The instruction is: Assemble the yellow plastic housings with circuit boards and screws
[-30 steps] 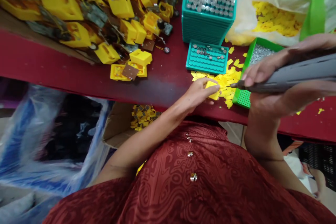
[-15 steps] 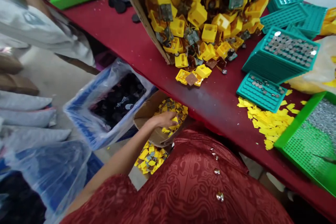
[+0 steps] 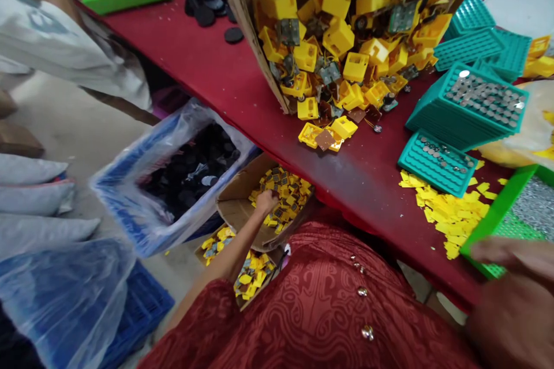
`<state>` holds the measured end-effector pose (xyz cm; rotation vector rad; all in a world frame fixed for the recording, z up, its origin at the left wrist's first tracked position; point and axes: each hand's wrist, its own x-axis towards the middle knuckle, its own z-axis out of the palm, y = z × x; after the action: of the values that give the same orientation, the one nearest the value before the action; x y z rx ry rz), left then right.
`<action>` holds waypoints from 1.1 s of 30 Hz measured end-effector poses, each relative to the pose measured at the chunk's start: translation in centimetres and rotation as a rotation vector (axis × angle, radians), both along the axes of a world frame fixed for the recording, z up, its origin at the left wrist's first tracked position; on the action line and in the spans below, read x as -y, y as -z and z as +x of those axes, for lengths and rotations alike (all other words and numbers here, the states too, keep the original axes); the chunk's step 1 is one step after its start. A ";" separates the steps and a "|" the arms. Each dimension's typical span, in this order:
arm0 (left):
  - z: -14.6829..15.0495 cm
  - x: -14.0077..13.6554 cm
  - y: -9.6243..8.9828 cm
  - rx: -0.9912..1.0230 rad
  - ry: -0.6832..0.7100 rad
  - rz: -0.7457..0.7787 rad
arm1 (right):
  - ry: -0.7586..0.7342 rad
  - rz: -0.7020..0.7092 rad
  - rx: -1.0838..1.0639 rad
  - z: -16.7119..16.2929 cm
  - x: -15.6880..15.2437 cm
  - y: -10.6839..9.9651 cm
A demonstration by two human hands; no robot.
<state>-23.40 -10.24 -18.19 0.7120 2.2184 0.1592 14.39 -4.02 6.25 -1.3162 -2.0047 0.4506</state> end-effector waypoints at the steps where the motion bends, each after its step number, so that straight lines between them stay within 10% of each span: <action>1: -0.6 0.1 -0.7 -0.018 -0.065 0.081 | -0.010 0.065 -0.027 -1.7 -1.0 0.7; 7: -2.2 -1.9 -7.9 -0.211 -0.280 0.628 | -0.226 0.298 0.045 -11.4 -9.4 4.8; 11: 0.0 -4.8 -11.6 -0.318 0.066 1.113 | -0.210 0.087 0.294 -16.0 -13.2 7.3; 14: 1.9 -6.8 -12.3 -0.407 0.316 1.022 | -0.211 -0.050 0.385 -18.0 -14.1 8.4; 19: 3.6 -8.8 -12.2 -0.486 0.353 0.851 | -0.228 -0.082 0.397 -18.6 -14.8 9.5; 33: 3.5 -9.9 -11.2 -0.239 0.335 1.092 | -0.176 -0.195 -0.018 -16.0 -15.7 8.5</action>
<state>-19.90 -0.37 -7.04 1.7242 2.0670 1.2133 -1.60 11.66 -2.21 -1.2485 -2.1132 0.7543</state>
